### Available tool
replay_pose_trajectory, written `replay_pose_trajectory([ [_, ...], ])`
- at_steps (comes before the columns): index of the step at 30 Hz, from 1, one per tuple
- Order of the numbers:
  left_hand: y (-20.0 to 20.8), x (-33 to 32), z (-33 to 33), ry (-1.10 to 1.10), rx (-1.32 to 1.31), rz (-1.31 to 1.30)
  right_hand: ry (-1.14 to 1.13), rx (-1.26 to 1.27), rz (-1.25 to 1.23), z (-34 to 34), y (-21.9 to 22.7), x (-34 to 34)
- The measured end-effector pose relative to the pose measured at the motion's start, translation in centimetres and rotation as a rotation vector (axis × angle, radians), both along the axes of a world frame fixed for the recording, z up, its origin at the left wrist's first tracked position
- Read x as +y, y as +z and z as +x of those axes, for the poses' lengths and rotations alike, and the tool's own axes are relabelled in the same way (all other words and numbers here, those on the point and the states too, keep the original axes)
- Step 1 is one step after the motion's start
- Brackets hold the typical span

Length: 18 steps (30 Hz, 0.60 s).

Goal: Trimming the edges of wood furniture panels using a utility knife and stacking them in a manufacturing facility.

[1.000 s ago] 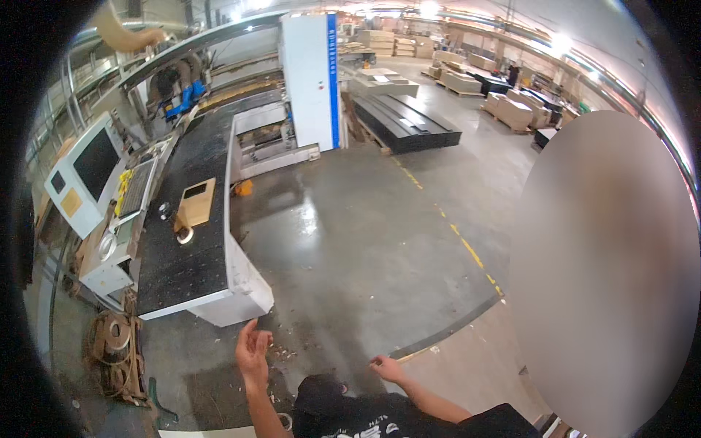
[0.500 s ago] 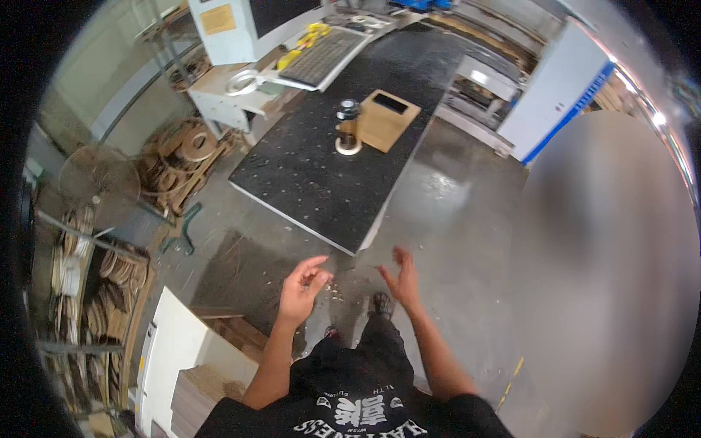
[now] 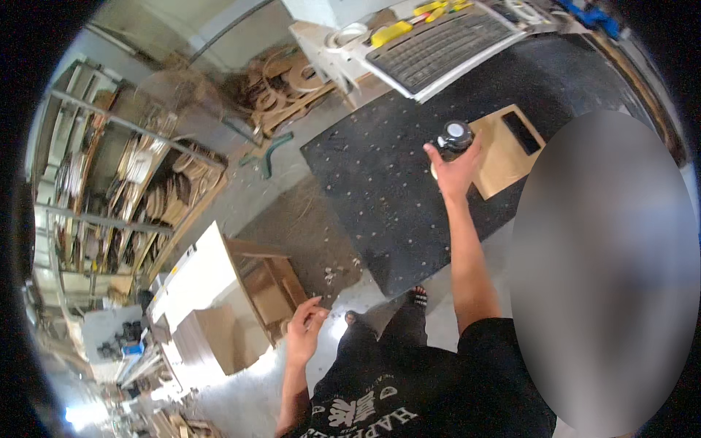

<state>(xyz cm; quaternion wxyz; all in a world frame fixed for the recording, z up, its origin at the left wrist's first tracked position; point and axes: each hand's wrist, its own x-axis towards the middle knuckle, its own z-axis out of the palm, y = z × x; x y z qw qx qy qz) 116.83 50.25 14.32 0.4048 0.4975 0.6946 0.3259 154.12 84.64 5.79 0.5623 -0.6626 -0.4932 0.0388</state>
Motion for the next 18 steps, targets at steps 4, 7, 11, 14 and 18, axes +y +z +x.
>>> replay_pose_trajectory([
  [4, 1.4, 0.8, 3.8, -0.007, 0.02, -0.03, 0.04, 0.062, 0.005, 0.9, -0.9, 2.2],
  [7, 3.0, 1.6, 5.6, 0.014, 0.016, -0.126, 0.087, 0.079, 0.0, 0.5, -0.6, 1.3],
  [11, 0.8, 1.2, 5.7, -0.055, 0.156, 0.074, 0.233, -0.02, 0.033, -2.7, 2.3, -3.0],
  [14, 0.7, 2.1, 6.0, -0.101, 0.24, 0.099, 0.354, -0.118, 0.098, -6.3, 5.1, -8.1],
  [18, 1.2, 2.5, 6.0, -0.065, 0.346, 0.263, 0.593, 0.06, 0.047, -13.6, 8.7, -16.1],
])
